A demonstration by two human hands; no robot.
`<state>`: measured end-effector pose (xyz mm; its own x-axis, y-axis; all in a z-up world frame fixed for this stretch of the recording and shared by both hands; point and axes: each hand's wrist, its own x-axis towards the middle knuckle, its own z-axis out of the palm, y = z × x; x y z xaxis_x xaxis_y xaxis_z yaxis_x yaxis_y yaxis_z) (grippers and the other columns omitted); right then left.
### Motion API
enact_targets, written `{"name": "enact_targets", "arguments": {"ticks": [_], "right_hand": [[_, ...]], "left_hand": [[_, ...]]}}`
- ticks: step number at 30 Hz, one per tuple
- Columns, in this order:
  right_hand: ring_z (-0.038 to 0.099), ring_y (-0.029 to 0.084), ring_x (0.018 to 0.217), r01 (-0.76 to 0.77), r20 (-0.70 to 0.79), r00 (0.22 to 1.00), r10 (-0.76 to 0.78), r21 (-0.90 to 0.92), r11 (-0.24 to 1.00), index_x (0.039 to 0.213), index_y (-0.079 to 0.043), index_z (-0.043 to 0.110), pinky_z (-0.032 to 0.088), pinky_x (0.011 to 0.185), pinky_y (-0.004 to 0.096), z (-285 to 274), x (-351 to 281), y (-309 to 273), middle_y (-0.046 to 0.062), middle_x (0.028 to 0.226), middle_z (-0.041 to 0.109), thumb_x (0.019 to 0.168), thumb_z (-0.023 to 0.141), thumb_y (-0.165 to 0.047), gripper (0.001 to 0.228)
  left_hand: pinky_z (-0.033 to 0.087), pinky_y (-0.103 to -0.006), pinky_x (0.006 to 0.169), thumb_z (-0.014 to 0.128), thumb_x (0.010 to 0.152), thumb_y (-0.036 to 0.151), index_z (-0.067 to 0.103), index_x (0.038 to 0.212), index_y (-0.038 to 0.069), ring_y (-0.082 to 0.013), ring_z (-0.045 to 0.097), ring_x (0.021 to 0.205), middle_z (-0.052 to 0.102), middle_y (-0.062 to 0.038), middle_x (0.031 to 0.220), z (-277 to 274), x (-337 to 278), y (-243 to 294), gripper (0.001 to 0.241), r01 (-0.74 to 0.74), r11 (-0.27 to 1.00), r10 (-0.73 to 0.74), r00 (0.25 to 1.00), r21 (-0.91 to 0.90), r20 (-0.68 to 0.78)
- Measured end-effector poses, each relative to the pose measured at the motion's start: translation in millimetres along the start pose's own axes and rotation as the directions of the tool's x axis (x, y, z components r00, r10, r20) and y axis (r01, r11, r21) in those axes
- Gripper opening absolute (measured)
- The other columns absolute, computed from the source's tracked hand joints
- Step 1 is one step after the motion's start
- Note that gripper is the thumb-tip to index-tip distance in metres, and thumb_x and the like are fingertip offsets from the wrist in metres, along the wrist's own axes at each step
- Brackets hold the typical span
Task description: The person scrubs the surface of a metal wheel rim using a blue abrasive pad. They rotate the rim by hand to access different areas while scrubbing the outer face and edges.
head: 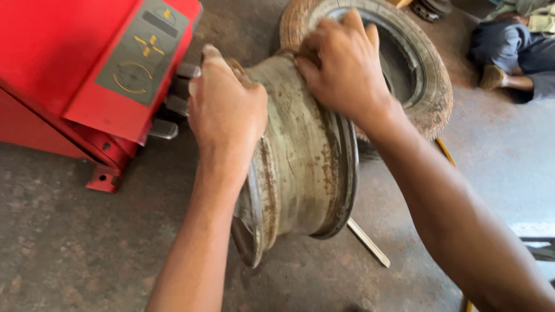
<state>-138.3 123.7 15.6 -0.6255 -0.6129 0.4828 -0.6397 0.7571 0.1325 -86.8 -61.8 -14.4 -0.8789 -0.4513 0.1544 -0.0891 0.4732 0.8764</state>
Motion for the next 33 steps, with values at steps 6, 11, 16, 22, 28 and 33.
{"name": "enact_targets", "arguments": {"ticks": [6, 11, 16, 22, 28, 33], "right_hand": [[0.046, 0.028, 0.093, -0.304, 0.007, 0.953, 0.304, 0.054, 0.951, 0.106, -0.005, 0.078, 0.035, 0.085, 0.044, -35.5, -70.2, -60.8, 0.012, 0.091, 0.055, 0.102, 0.067, -0.018, 0.018], [0.048, 0.029, 0.099, -0.303, 0.088, 0.953, 0.291, 0.193, 0.933, 0.095, 0.001, 0.072, 0.033, 0.083, 0.047, -10.0, -4.7, -18.1, 0.005, 0.091, 0.063, 0.099, 0.070, -0.023, 0.024], [0.050, 0.030, 0.100, -0.282, -0.030, 0.958, 0.287, 0.113, 0.953, 0.108, -0.005, 0.077, 0.036, 0.090, 0.047, -30.7, -74.5, -59.3, 0.010, 0.094, 0.055, 0.102, 0.067, -0.021, 0.020], [0.054, 0.030, 0.092, -0.284, 0.095, 0.958, 0.270, 0.193, 0.939, 0.096, -0.001, 0.072, 0.032, 0.084, 0.047, -5.0, -5.2, -13.5, 0.008, 0.087, 0.062, 0.099, 0.068, -0.024, 0.023], [0.049, 0.032, 0.095, -0.294, 0.043, 0.956, 0.291, 0.104, 0.950, 0.103, -0.006, 0.076, 0.035, 0.087, 0.049, -36.6, -67.2, -49.5, 0.012, 0.085, 0.057, 0.101, 0.067, -0.021, 0.017], [0.050, 0.031, 0.099, -0.170, 0.045, 0.985, 0.165, 0.134, 0.976, 0.096, 0.000, 0.070, 0.034, 0.087, 0.048, -7.6, -15.2, -8.7, 0.010, 0.091, 0.062, 0.105, 0.068, -0.027, 0.028]], "left_hand": [[0.053, -0.0526, 0.087, 0.056, 0.092, 0.010, 0.060, 0.118, -0.005, -0.0435, 0.071, 0.096, 0.074, -0.025, 0.094, 0.1, -2.1, 3.1, 0.031, 0.072, 0.997, -0.072, 0.997, -0.006, 0.042], [0.055, -0.0512, 0.081, 0.056, 0.090, 0.009, 0.049, 0.135, -0.011, -0.0437, 0.072, 0.091, 0.073, -0.027, 0.093, -3.9, -12.7, 3.2, 0.049, -0.023, 0.999, 0.023, 1.000, -0.026, 0.013], [0.055, -0.0518, 0.084, 0.055, 0.093, 0.010, 0.050, 0.135, -0.010, -0.0442, 0.072, 0.093, 0.073, -0.028, 0.093, -6.4, -12.4, 7.5, 0.047, 0.015, 0.999, -0.017, 0.998, 0.030, 0.059], [0.056, -0.0503, 0.081, 0.055, 0.093, 0.010, 0.039, 0.146, -0.013, -0.0441, 0.073, 0.091, 0.072, -0.032, 0.092, -12.1, -26.0, 11.3, 0.060, 0.011, 1.000, -0.013, 0.998, 0.027, 0.063], [0.054, -0.0529, 0.083, 0.055, 0.093, 0.011, 0.044, 0.143, -0.010, -0.0461, 0.071, 0.095, 0.072, -0.032, 0.097, -10.2, -26.9, 9.7, 0.056, 0.012, 1.000, -0.013, 0.999, 0.016, 0.040], [0.053, -0.0531, 0.085, 0.054, 0.094, 0.011, 0.042, 0.146, -0.010, -0.0466, 0.070, 0.096, 0.071, -0.032, 0.100, -14.6, -39.5, 11.7, 0.058, -0.025, 1.000, 0.025, 1.000, -0.005, 0.006]]}}
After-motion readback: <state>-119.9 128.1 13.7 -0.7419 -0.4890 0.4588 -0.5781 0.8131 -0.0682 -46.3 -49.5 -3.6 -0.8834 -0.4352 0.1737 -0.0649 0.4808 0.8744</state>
